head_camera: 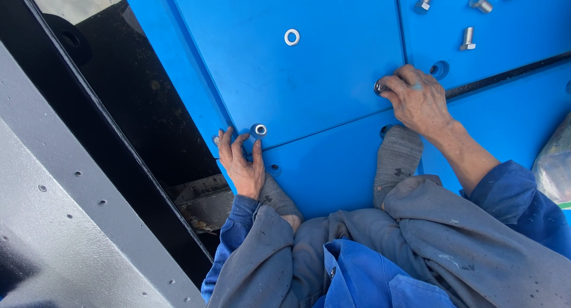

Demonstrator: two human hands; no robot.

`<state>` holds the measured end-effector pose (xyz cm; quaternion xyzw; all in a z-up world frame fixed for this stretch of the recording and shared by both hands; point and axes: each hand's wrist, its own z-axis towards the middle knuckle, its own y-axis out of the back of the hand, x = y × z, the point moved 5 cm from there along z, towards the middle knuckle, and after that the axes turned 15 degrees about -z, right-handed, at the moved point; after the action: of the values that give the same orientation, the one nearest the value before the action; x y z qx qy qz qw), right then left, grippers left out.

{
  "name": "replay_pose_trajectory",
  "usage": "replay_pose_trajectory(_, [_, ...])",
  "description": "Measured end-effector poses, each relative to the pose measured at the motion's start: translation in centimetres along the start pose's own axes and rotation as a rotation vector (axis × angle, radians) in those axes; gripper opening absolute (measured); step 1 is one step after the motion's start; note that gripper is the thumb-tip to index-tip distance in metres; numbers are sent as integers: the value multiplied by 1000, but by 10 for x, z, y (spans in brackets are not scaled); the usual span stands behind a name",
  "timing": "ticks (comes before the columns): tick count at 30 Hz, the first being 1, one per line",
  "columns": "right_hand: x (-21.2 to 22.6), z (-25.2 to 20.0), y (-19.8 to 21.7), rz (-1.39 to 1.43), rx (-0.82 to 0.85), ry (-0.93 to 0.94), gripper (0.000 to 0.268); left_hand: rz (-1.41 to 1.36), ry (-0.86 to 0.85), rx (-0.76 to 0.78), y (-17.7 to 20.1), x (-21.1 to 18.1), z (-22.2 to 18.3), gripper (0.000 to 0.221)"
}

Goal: Installing and fastening blue plastic panels onto a metal frame using bolts and washers.

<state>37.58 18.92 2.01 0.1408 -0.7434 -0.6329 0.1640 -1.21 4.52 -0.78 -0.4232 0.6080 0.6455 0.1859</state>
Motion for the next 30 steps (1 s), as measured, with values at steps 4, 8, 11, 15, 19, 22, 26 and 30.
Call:
replay_pose_trajectory(4, [3, 1, -2, -63, 26, -47, 25, 13, -9, 5, -1, 0, -2, 33])
replay_pose_trajectory(8, [2, 0, 0, 12, 28, -19, 22, 10, -4, 4, -1, 3, -1, 34])
replay_pose_trajectory(11, [3, 0, -1, 15, -5, 25, 18, 8, -21, -7, -1, 0, -2, 33])
replay_pose_trajectory(15, [1, 4, 3, 43, 36, -27, 20, 7, -13, -6, 0, -1, 0, 33])
replay_pose_trajectory(19, [-1, -1, -12, -22, 30, -19, 17, 5, -2, -1, -1, -2, -1, 33])
replay_pose_trajectory(22, [-3, 5, -6, 27, 59, -66, 17, -15, -5, -4, -2, -1, 1, 33])
replay_pose_trajectory(26, [-2, -2, 0, 24, 49, -14, 17, -35, -17, 1, -4, -7, -1, 28])
replay_pose_trajectory(30, [3, -13, -2, -51, 27, -22, 21, 70, -111, 21, 3, -28, 5, 20])
